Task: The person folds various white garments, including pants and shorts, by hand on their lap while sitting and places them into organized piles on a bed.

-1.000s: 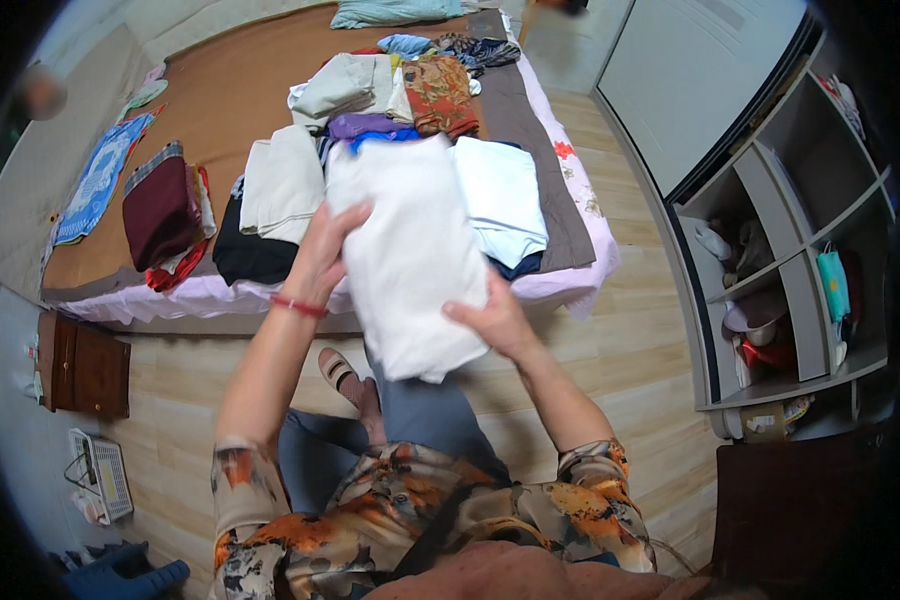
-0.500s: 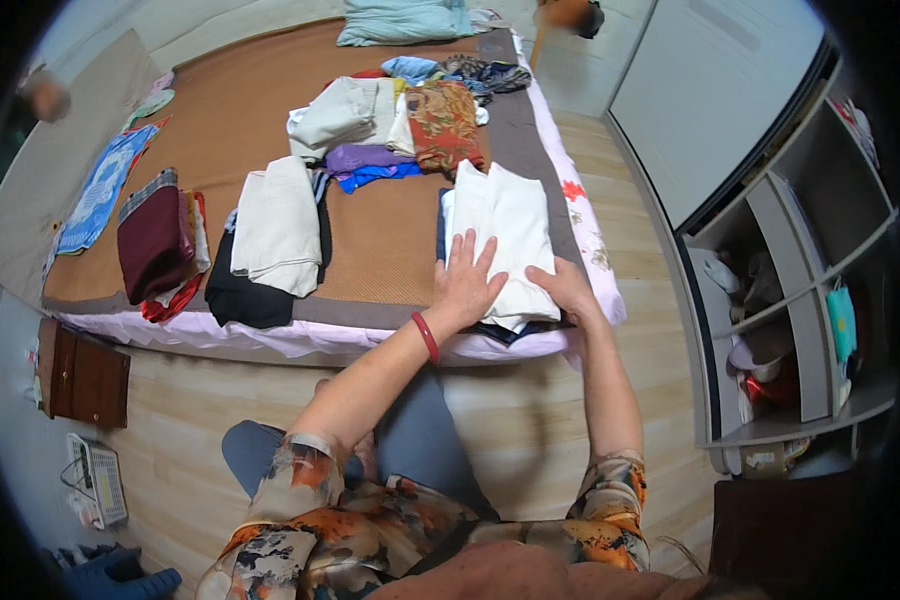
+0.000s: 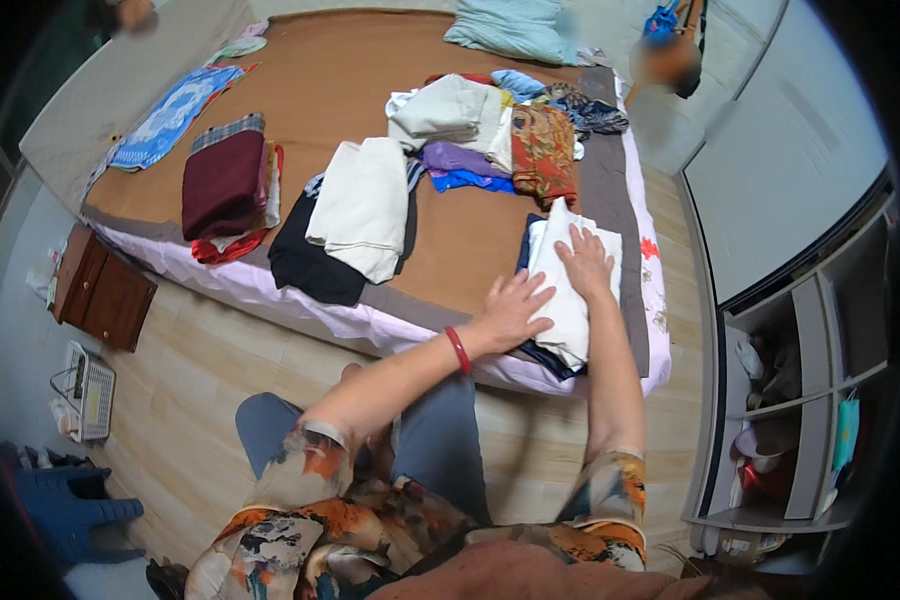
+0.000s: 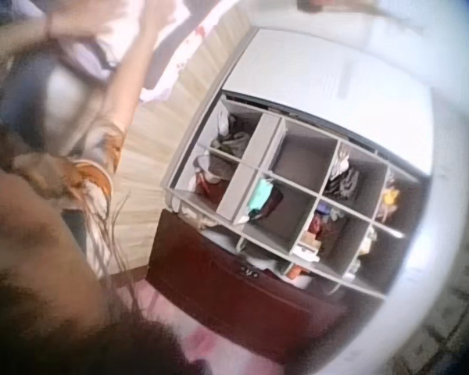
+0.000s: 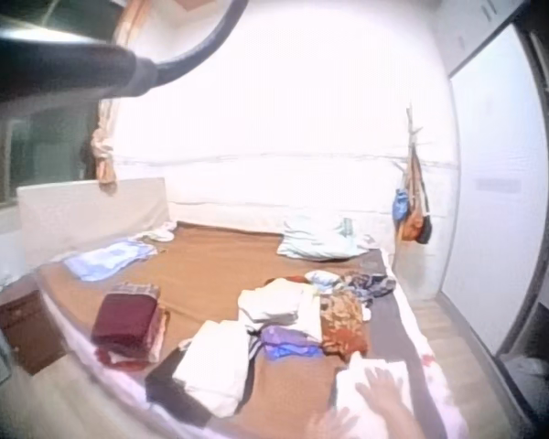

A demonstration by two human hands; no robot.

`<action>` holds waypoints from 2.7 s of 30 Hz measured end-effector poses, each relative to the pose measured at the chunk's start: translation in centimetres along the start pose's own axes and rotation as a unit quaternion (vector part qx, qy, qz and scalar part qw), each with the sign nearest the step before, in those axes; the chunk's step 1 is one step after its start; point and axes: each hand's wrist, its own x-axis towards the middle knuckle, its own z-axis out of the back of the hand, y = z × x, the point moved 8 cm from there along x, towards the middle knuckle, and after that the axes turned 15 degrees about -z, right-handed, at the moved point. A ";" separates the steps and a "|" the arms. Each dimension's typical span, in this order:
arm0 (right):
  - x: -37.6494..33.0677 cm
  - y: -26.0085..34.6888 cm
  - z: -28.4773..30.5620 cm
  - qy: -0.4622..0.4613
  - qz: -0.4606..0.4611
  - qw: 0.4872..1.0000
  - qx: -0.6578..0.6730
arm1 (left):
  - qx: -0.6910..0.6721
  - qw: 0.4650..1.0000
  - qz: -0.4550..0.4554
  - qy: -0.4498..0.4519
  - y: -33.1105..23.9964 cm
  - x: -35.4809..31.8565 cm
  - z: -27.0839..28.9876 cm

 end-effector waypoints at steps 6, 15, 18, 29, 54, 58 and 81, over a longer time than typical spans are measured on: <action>0.7 0.0 0.1 0.034 0.011 0.999 -0.013 | 0.139 0.987 0.077 0.033 9.8 -7.4 5.4; 2.9 1.9 -0.2 0.095 0.033 0.985 -0.138 | 0.142 0.982 0.039 -0.121 10.1 -10.4 7.2; 3.7 4.4 -0.2 0.050 0.018 0.970 -0.238 | 0.135 0.977 0.027 -0.161 9.8 -10.8 7.8; -14.6 33.1 -6.9 0.032 0.290 0.954 0.073 | 0.141 0.982 0.070 -0.108 11.7 -11.2 6.3; -14.0 13.1 -14.1 0.297 -0.106 0.336 0.887 | -0.049 0.959 0.203 -0.194 12.7 -12.3 7.1; -16.5 12.8 -14.8 0.328 -0.073 0.383 0.861 | -0.004 0.978 0.110 -0.175 11.9 -11.9 7.0; -16.3 13.9 -15.5 0.346 -0.085 0.466 0.810 | -0.212 0.841 0.315 -0.386 24.6 -17.2 18.7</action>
